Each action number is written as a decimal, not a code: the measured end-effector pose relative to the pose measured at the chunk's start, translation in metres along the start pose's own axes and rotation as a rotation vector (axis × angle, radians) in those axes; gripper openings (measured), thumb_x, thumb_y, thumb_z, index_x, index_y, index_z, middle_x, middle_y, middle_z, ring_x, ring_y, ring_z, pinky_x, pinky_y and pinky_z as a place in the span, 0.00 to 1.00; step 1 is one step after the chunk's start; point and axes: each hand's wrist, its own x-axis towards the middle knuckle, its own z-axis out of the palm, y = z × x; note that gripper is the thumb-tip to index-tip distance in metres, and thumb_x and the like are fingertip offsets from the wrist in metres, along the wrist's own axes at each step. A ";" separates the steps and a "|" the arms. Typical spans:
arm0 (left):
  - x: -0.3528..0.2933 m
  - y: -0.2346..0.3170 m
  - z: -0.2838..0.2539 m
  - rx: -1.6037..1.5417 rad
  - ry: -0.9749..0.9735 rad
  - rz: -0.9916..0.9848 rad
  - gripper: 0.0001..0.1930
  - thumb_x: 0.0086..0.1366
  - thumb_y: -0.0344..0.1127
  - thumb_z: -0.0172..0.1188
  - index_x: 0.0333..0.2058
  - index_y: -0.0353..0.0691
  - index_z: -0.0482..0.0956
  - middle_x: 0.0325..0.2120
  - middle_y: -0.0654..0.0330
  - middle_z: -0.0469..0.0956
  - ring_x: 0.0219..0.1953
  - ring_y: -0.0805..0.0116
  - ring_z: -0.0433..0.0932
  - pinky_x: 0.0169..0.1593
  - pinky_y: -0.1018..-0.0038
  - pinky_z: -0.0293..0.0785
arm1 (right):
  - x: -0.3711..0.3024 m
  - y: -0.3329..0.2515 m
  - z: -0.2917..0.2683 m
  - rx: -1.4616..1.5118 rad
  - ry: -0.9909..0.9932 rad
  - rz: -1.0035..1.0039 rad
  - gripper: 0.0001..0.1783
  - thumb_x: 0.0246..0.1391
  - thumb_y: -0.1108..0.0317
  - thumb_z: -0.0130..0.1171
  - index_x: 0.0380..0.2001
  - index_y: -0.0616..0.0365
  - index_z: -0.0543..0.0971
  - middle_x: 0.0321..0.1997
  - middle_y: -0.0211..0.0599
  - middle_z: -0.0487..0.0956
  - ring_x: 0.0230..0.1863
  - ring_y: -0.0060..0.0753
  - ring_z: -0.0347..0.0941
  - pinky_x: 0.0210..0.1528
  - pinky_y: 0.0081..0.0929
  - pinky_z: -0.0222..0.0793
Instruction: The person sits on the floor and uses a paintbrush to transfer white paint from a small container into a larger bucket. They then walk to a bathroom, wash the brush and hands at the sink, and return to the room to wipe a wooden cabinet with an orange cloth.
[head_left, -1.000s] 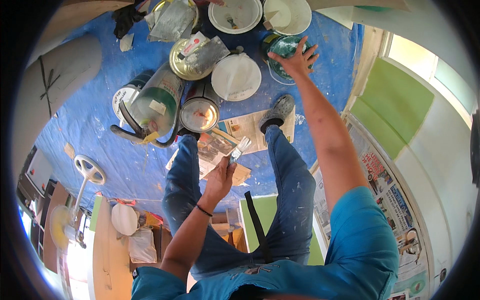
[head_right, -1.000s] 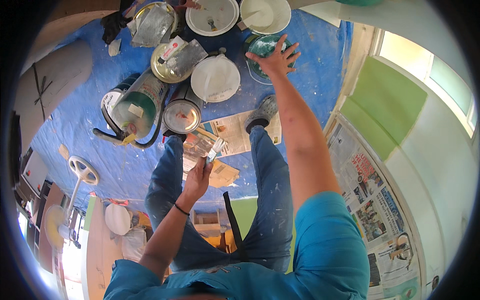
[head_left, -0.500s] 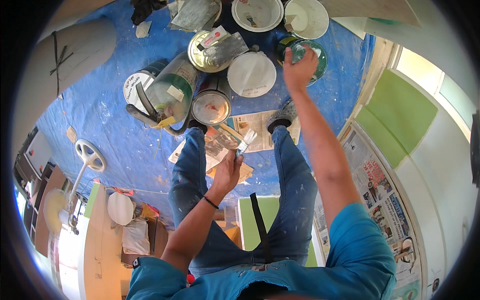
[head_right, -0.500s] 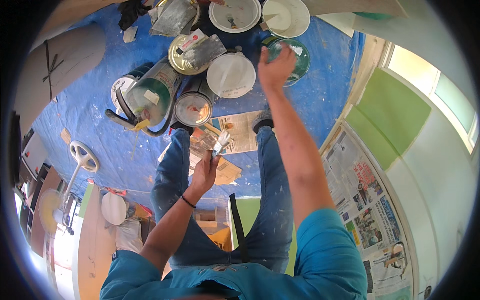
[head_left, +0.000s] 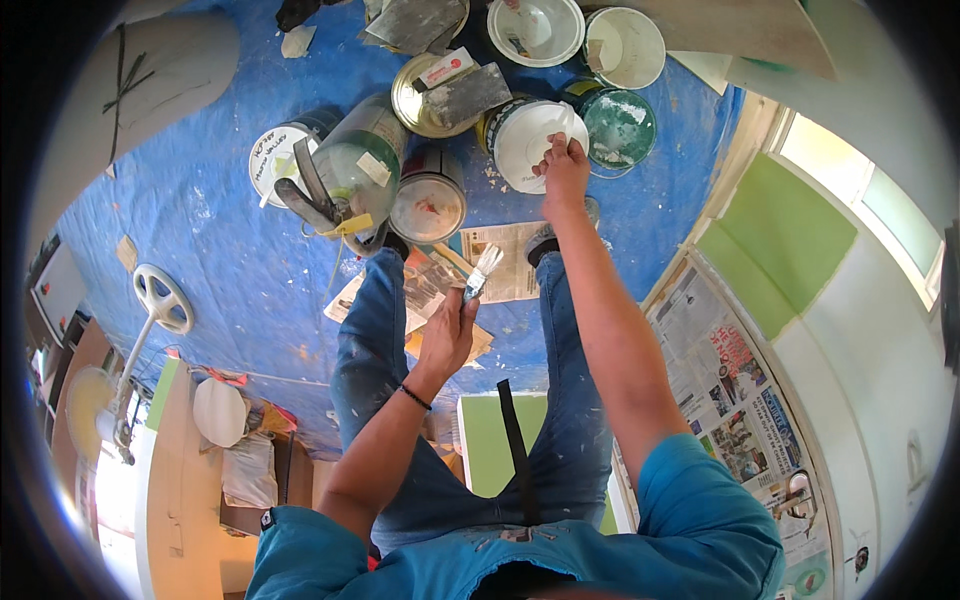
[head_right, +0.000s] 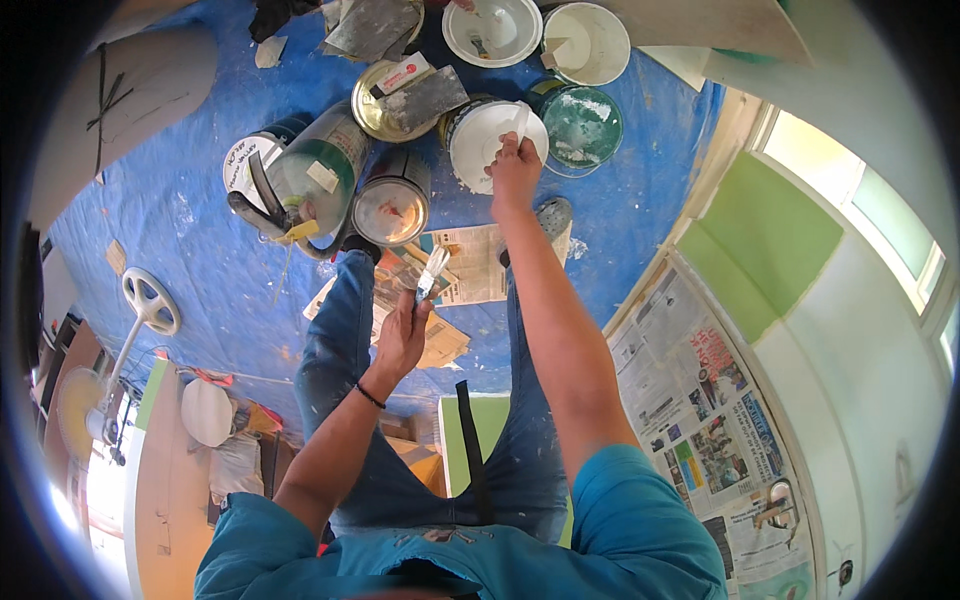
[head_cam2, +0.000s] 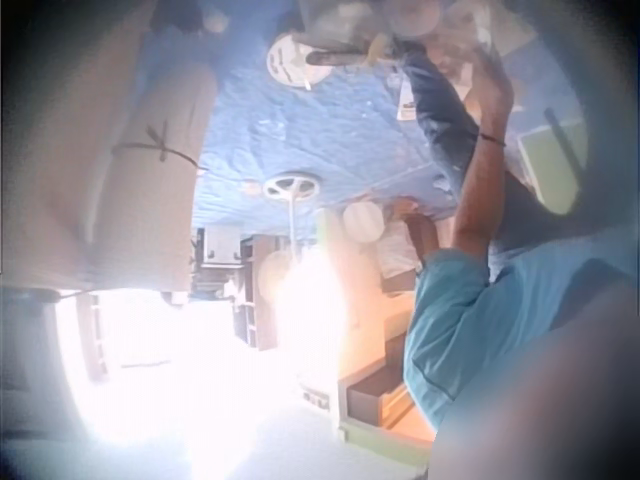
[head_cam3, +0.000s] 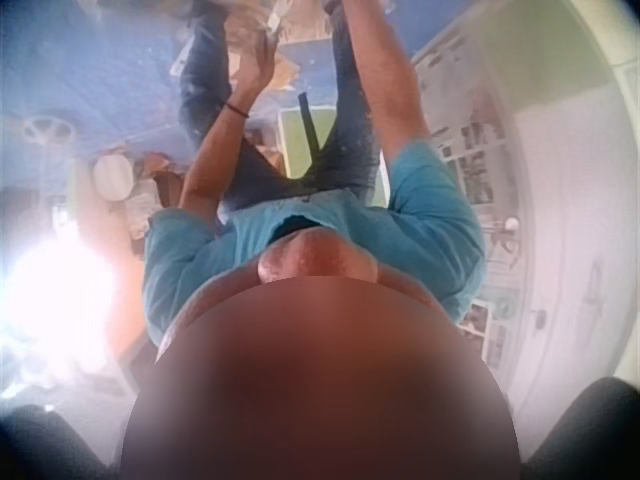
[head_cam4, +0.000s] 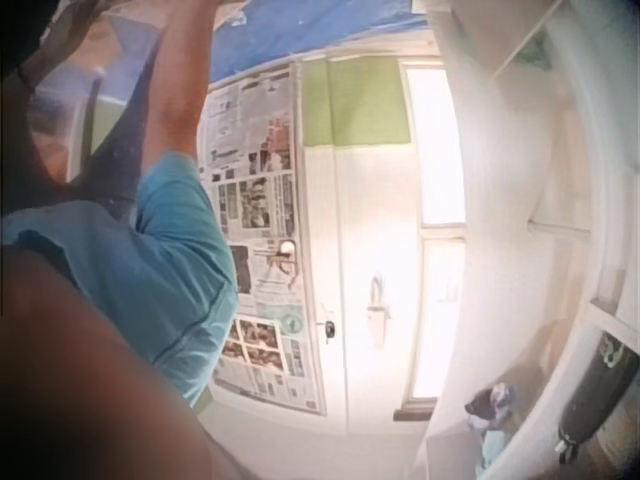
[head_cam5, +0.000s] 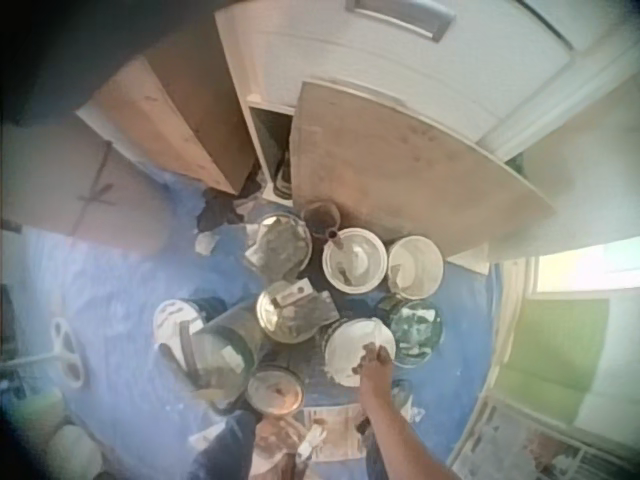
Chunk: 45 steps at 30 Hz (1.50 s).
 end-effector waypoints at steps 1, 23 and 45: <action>0.000 -0.001 0.000 -0.016 0.005 0.016 0.13 0.81 0.43 0.49 0.48 0.38 0.66 0.30 0.36 0.77 0.35 0.30 0.77 0.38 0.44 0.69 | 0.000 -0.003 -0.003 -0.023 -0.032 -0.017 0.13 0.75 0.58 0.55 0.40 0.56 0.79 0.22 0.19 0.65 0.22 0.17 0.60 0.28 0.26 0.67; -0.001 -0.012 0.009 -0.045 0.030 0.048 0.12 0.80 0.41 0.51 0.46 0.38 0.66 0.30 0.35 0.78 0.36 0.28 0.77 0.37 0.43 0.69 | -0.064 0.072 -0.087 -0.761 -0.008 -0.368 0.16 0.70 0.60 0.58 0.45 0.64 0.83 0.31 0.53 0.84 0.32 0.54 0.81 0.36 0.40 0.73; 0.002 -0.006 0.016 -0.020 0.060 0.018 0.13 0.79 0.42 0.52 0.49 0.37 0.67 0.31 0.36 0.77 0.38 0.27 0.76 0.38 0.44 0.69 | -0.057 0.090 -0.133 -1.397 -0.486 -0.561 0.12 0.65 0.60 0.60 0.46 0.52 0.84 0.39 0.43 0.84 0.46 0.50 0.80 0.56 0.49 0.71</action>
